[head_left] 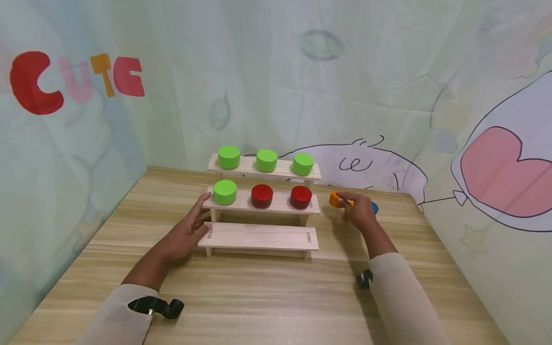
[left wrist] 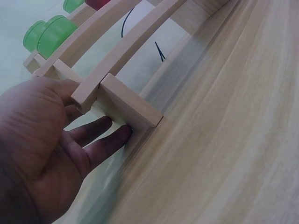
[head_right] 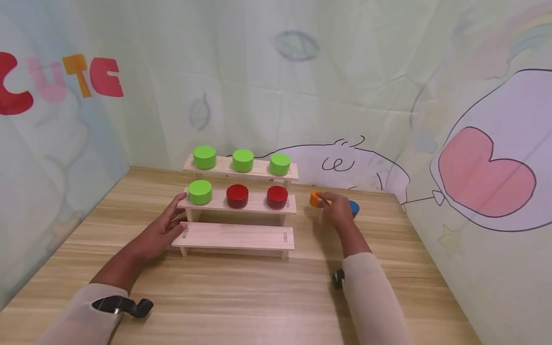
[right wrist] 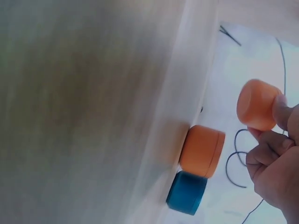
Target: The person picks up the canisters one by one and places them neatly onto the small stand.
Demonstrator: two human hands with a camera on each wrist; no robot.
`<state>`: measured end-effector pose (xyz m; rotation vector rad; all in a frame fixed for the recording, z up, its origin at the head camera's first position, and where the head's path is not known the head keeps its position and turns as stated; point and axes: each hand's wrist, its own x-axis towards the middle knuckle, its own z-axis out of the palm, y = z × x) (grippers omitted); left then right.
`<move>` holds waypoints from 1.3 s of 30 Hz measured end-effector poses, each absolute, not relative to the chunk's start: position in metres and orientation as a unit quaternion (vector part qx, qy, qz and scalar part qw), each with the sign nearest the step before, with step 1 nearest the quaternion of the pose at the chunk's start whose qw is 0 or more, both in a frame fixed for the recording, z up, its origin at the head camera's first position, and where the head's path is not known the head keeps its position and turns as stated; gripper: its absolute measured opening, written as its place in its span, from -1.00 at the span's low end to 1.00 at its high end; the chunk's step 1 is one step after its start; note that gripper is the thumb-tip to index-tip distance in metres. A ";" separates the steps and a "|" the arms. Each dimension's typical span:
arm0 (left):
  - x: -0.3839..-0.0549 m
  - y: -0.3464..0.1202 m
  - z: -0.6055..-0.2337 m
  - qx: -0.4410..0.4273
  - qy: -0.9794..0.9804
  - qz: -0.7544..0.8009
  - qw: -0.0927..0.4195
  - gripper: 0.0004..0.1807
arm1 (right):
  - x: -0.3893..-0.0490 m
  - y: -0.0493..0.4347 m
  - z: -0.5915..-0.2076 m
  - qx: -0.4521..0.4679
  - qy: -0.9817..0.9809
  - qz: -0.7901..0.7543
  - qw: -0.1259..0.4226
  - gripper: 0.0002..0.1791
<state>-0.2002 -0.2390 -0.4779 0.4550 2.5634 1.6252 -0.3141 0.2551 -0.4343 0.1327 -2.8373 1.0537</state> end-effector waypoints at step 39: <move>-0.199 -0.240 -0.478 0.148 0.841 0.520 0.032 -0.05 | -0.251 0.178 -0.386 0.184 -0.781 0.402 0.441 -0.59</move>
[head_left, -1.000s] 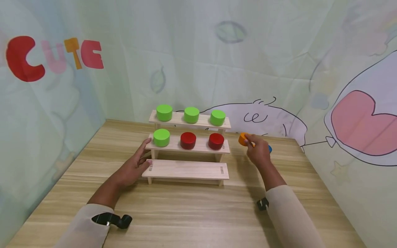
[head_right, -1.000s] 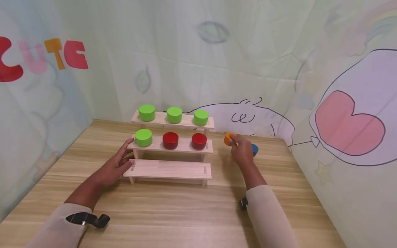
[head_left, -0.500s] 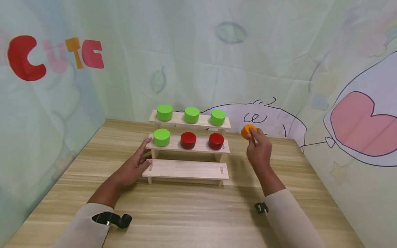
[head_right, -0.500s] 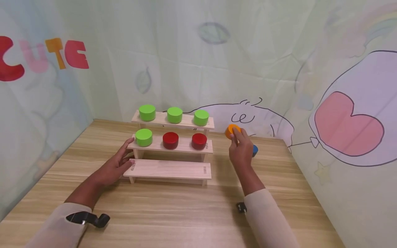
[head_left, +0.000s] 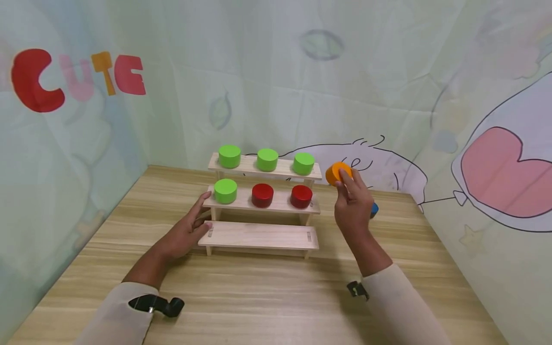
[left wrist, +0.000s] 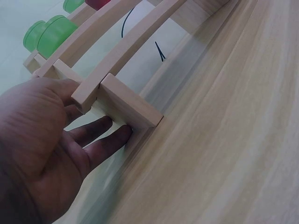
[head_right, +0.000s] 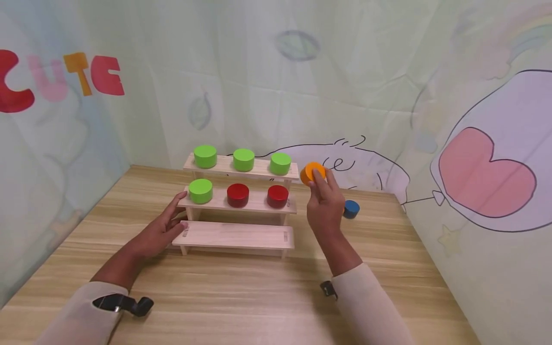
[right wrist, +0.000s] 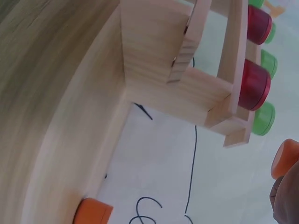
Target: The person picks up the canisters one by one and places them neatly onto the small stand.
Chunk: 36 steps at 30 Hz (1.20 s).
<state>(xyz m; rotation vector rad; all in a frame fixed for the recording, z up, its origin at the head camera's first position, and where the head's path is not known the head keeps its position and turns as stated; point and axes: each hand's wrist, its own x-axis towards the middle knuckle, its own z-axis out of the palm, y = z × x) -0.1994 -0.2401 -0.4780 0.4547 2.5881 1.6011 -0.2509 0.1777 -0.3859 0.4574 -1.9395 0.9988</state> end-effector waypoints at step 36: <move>-0.200 -0.239 -0.478 0.142 0.841 0.522 0.030 -0.04 | -0.195 0.057 -0.375 0.330 -0.764 0.463 0.305 -0.52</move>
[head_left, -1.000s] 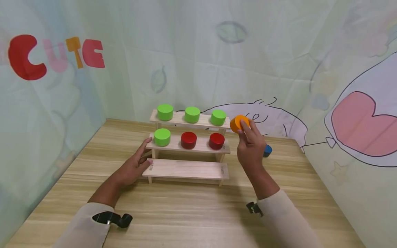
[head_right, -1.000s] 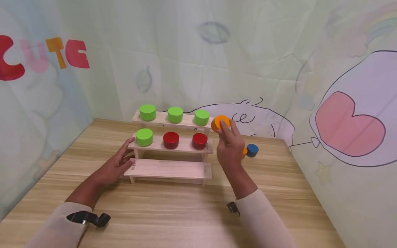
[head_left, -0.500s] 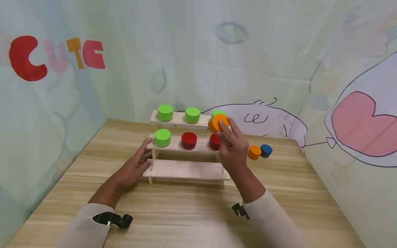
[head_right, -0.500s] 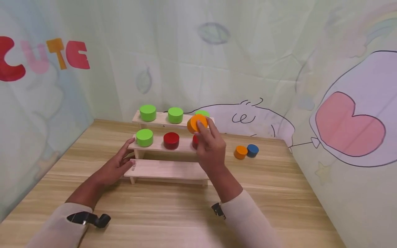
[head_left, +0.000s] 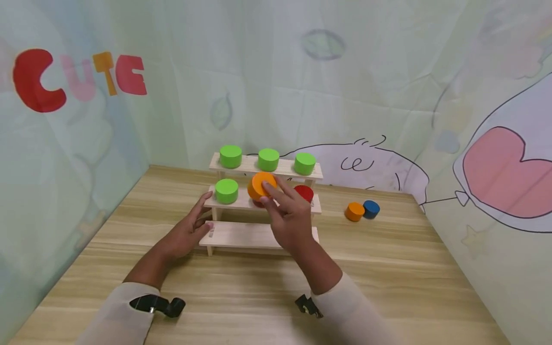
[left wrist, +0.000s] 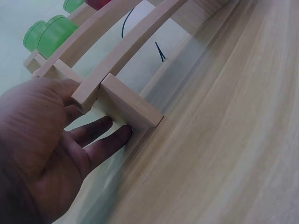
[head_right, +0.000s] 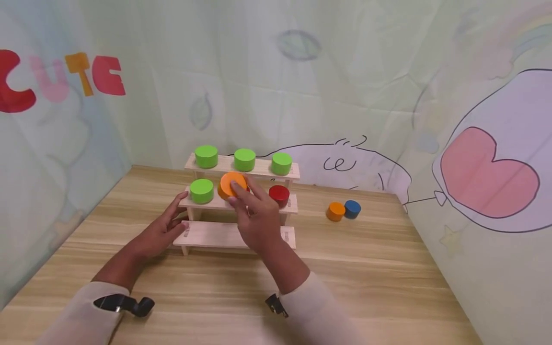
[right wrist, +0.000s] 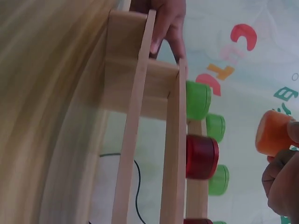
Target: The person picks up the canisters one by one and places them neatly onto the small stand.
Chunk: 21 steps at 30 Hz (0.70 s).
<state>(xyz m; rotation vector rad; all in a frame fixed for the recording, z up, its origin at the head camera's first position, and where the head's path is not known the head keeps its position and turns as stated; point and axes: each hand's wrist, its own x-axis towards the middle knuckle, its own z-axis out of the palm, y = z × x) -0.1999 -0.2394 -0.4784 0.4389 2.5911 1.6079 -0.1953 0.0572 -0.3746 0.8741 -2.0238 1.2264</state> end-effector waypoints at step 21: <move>-0.201 -0.241 -0.478 0.149 0.844 0.514 0.038 -0.06 | -0.184 0.012 -0.392 0.226 -0.813 0.536 0.014 -0.51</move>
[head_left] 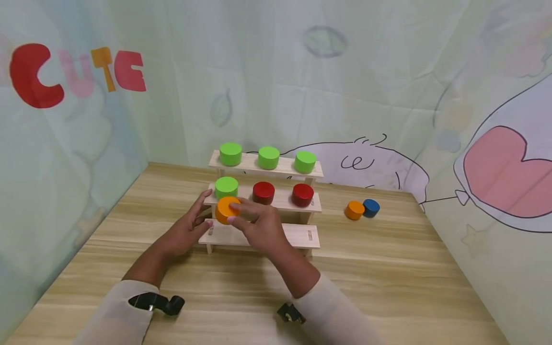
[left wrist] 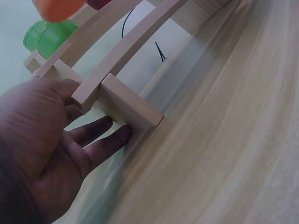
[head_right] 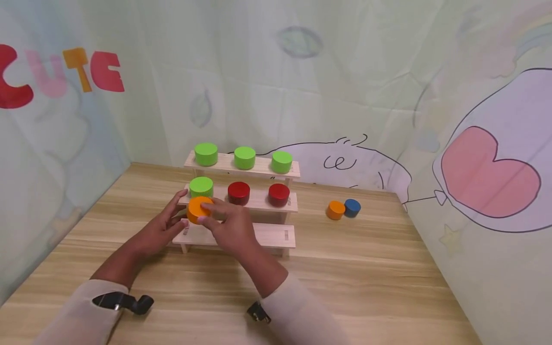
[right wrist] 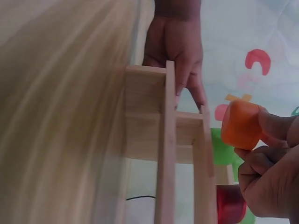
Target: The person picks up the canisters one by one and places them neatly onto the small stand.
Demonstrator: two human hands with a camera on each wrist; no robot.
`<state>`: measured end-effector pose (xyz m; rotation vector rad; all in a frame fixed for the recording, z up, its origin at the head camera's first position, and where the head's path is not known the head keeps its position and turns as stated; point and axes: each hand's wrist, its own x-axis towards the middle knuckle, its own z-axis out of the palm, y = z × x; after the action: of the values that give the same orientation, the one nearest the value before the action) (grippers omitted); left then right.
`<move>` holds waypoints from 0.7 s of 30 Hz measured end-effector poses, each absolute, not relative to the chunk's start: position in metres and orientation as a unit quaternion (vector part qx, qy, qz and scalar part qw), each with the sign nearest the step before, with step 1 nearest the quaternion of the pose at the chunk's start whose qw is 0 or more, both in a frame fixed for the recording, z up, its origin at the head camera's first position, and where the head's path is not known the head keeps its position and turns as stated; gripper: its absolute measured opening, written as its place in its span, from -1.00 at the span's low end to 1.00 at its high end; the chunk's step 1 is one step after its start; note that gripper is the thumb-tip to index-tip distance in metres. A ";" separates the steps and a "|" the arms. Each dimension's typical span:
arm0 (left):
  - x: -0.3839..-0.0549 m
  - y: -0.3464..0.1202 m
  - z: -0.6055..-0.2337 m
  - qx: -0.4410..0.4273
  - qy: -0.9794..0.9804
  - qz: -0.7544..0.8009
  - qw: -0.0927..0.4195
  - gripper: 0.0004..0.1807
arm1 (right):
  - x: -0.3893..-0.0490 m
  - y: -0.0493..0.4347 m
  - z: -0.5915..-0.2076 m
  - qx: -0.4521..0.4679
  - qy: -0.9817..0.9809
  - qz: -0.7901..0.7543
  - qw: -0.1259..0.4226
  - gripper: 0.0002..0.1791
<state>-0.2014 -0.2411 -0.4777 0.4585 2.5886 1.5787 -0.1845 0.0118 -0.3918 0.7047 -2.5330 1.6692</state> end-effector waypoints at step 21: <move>-0.202 -0.242 -0.479 0.146 0.847 0.509 0.033 -0.04 | -0.191 -0.004 -0.419 0.197 -0.832 0.514 -0.062 -0.58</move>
<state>-0.2018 -0.2422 -0.4793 0.4505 2.6071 1.5676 -0.1911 -0.0042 -0.4188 0.6450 -2.7239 1.6829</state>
